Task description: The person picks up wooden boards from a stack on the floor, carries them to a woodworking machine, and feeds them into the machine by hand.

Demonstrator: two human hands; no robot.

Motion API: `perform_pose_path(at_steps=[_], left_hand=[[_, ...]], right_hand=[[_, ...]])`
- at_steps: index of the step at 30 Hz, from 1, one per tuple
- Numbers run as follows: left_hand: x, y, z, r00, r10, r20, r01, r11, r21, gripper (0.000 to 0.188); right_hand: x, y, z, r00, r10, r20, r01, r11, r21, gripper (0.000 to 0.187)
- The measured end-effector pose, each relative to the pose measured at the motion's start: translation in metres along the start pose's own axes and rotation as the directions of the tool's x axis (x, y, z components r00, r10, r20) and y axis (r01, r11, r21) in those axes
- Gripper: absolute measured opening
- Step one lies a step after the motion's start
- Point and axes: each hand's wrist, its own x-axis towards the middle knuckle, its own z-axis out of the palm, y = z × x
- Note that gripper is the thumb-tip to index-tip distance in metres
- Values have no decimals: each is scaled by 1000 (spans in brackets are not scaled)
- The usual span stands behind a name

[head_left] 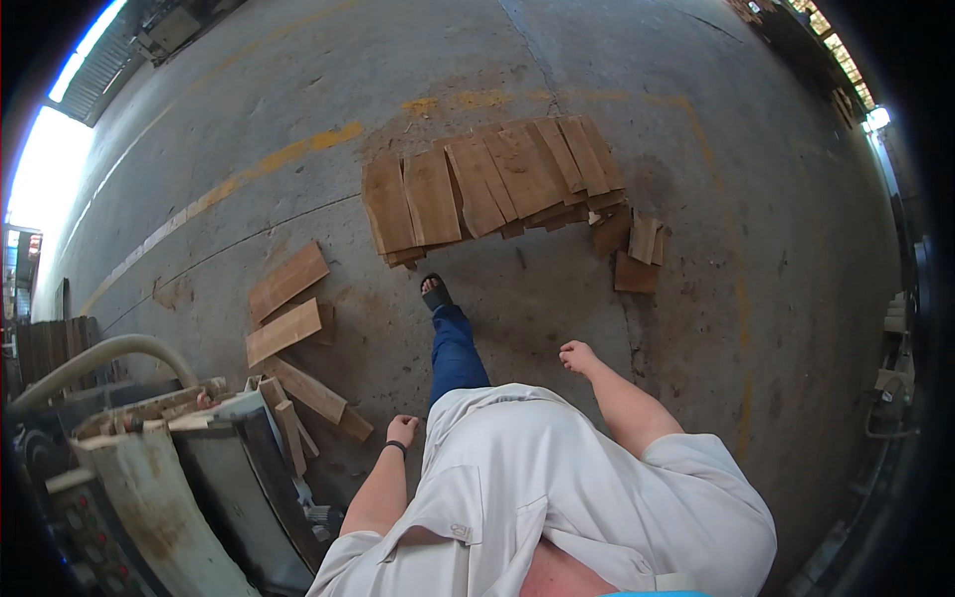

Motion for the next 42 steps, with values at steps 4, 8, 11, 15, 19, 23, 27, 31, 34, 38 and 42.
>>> perform_pose_path(at_steps=[4, 8, 11, 15, 19, 23, 27, 31, 34, 38, 42], left_hand=[[117, 54, -47, 988, 155, 0, -153, 981, 123, 32], [219, 132, -114, 996, 79, 36, -75, 992, -102, 26], [292, 208, -141, 987, 146, 62, -134, 978, -162, 26], [390, 265, -161, 984, 173, 37, -163, 969, -187, 30], [493, 278, -158, 987, 156, -33, -159, 971, -181, 53], [566, 289, -125, 993, 106, -40, -113, 954, -278, 82], [614, 270, -119, 994, 104, -38, -111, 942, -318, 95], [626, 279, -96, 993, 5, -119, -11, 999, -54, 100], [628, 289, -87, 990, 10, -138, -14, 1000, -27, 90], [636, 250, -145, 976, 32, -216, -55, 993, -101, 70], [620, 305, -103, 991, 79, -106, -97, 981, -169, 35]], right_hand=[[36, -56, 5, 993, 88, -82, -84, 996, 42, 30], [73, -134, 29, 997, 54, -59, -60, 994, -91, 32], [113, -179, 34, 993, 76, -92, -82, 994, -72, 31], [186, -238, 56, 998, 43, -35, -47, 992, -114, 30], [283, -260, 93, 998, 25, 59, -18, 993, -117, 30], [371, -272, 124, 988, -128, 81, 141, 975, -170, 40], [437, -327, 173, 983, -164, 81, 175, 973, -153, 66], [468, -363, 197, 998, -34, -58, 13, 943, -332, 86], [479, -375, 207, 969, 92, -230, -153, 952, -266, 94], [471, -409, 243, 970, 111, -215, -166, 951, -260, 88], [502, -336, 167, 988, 132, -79, -128, 990, 57, 60]])
